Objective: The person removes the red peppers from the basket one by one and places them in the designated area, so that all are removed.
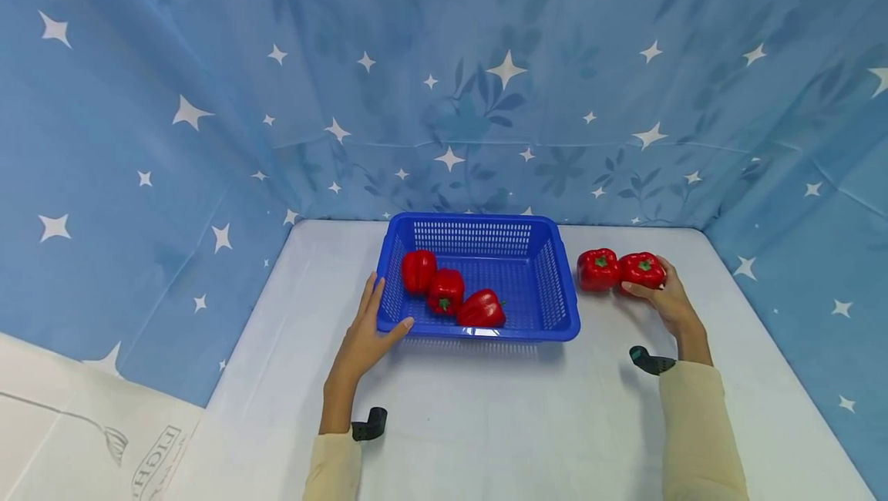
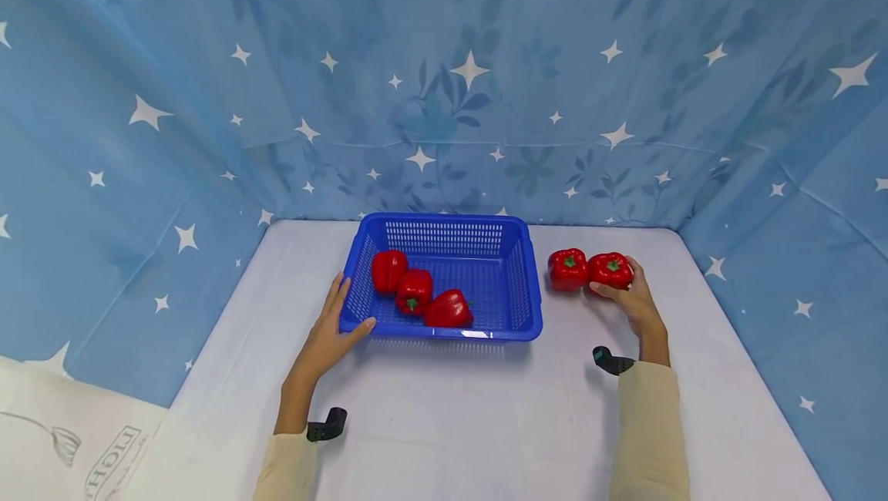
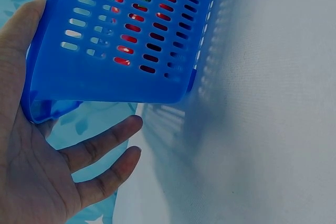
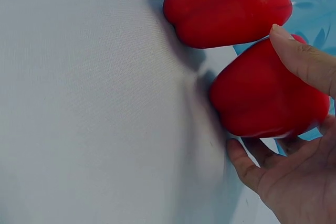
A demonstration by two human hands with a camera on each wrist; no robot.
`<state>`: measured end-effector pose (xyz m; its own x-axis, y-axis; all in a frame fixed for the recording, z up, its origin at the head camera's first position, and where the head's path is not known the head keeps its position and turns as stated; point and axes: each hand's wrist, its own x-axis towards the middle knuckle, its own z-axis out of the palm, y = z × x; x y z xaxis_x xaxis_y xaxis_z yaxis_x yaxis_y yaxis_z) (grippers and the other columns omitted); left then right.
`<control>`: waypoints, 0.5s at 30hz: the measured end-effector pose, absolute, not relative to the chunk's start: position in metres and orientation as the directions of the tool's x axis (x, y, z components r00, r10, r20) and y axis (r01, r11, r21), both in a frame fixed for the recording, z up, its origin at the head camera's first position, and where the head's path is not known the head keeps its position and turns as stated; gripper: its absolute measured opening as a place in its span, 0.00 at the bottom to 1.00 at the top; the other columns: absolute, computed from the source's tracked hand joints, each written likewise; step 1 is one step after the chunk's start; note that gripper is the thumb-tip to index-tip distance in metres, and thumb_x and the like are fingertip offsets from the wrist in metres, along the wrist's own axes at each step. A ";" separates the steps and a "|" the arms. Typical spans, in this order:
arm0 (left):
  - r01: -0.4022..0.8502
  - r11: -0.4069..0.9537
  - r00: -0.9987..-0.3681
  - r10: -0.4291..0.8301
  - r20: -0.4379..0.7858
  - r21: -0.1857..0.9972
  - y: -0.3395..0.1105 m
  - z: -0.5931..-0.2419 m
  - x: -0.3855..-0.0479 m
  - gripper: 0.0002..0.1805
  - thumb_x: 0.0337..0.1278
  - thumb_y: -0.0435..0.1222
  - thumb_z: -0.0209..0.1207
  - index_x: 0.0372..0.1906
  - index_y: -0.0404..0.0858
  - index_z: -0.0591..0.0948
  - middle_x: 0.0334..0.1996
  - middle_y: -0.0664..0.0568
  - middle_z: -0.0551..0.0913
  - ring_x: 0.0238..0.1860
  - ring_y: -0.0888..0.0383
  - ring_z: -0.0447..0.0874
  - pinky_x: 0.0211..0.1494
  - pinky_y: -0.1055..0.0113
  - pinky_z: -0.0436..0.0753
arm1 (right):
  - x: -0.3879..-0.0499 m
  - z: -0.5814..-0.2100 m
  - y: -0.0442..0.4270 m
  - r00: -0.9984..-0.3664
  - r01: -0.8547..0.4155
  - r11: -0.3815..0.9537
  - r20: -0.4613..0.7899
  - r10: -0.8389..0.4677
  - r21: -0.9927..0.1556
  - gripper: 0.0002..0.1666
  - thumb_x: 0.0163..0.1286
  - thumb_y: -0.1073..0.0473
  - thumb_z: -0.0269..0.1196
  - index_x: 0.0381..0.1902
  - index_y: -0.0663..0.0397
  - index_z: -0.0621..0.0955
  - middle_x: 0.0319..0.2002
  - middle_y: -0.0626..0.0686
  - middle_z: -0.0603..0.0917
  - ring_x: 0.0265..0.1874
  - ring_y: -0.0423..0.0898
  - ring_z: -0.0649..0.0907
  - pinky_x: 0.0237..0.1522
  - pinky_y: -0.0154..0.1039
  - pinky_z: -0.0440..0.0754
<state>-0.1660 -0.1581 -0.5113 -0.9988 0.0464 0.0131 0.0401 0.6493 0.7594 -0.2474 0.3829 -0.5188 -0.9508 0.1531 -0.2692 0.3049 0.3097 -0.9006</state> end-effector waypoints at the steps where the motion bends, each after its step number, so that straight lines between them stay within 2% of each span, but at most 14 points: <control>1: 0.045 0.649 -0.999 0.049 0.018 0.760 -0.158 -0.511 -0.166 0.55 0.52 0.69 0.56 0.79 0.57 0.43 0.80 0.63 0.35 0.78 0.40 0.47 0.66 0.32 0.64 | -0.247 -0.518 0.383 -0.950 0.307 0.308 -0.271 0.154 -0.901 0.68 0.63 0.47 0.69 0.78 0.46 0.31 0.78 0.64 0.35 0.76 0.68 0.40 0.72 0.64 0.57; 8: 0.039 0.651 -0.999 0.045 0.013 0.759 -0.159 -0.510 -0.166 0.55 0.51 0.69 0.56 0.79 0.58 0.42 0.80 0.61 0.36 0.78 0.40 0.47 0.66 0.32 0.64 | -0.246 -0.517 0.383 -0.946 0.320 0.268 -0.289 0.149 -0.909 0.67 0.63 0.48 0.69 0.78 0.42 0.31 0.78 0.63 0.33 0.76 0.67 0.40 0.72 0.62 0.56; 15: 0.029 0.645 -0.999 0.041 0.003 0.763 -0.158 -0.511 -0.166 0.55 0.50 0.70 0.56 0.78 0.59 0.43 0.78 0.70 0.33 0.79 0.42 0.46 0.66 0.33 0.64 | -0.244 -0.519 0.383 -0.942 0.328 0.245 -0.296 0.160 -0.912 0.66 0.64 0.47 0.68 0.78 0.39 0.31 0.78 0.63 0.32 0.76 0.67 0.40 0.72 0.61 0.56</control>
<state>-0.1663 -0.1579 -0.5106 -0.9992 0.0406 0.0034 0.0288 0.6452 0.7634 -0.2436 0.3829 -0.5188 -0.9418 0.1599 -0.2957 0.3280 0.2454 -0.9122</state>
